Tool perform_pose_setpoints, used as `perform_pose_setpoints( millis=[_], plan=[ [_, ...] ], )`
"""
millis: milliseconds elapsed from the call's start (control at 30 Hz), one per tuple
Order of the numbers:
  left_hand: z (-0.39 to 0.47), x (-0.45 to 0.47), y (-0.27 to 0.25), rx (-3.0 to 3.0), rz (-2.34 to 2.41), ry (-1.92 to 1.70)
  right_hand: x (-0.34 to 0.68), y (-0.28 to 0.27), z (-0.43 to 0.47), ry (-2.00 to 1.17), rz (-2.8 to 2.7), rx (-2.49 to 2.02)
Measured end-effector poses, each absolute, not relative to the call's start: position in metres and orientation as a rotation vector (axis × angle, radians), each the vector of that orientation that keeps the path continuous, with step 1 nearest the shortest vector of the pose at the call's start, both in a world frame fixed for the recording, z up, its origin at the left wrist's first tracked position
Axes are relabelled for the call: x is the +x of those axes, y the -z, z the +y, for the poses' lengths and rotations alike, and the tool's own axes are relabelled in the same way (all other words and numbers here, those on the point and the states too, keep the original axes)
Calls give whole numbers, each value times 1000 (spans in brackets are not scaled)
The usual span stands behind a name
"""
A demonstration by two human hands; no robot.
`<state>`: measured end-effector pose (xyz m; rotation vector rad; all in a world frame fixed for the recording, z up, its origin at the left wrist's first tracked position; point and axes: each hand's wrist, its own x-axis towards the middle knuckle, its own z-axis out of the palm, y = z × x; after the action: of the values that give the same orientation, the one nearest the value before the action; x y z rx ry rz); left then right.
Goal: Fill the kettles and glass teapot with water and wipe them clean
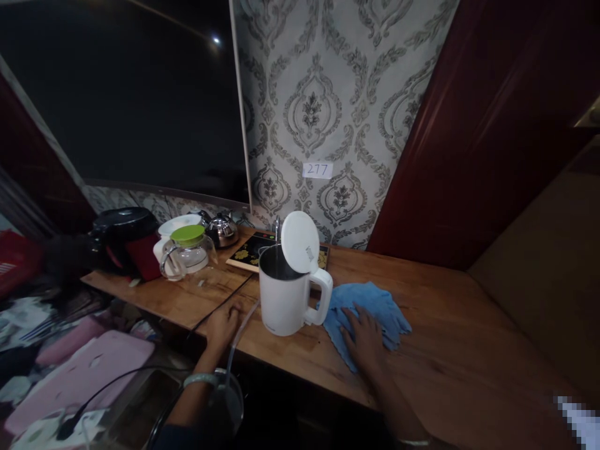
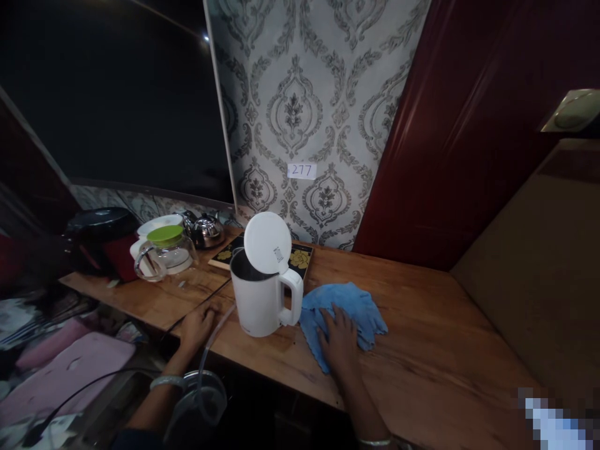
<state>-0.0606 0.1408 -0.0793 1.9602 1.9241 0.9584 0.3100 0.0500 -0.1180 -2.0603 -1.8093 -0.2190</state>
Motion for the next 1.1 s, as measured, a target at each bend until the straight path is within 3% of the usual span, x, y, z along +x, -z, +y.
perform_pose_setpoints(
  millis=[1100],
  plan=[
    [139,-57,73,1967,1955,-897,308,111,46,187,-1790,-2060]
  ],
)
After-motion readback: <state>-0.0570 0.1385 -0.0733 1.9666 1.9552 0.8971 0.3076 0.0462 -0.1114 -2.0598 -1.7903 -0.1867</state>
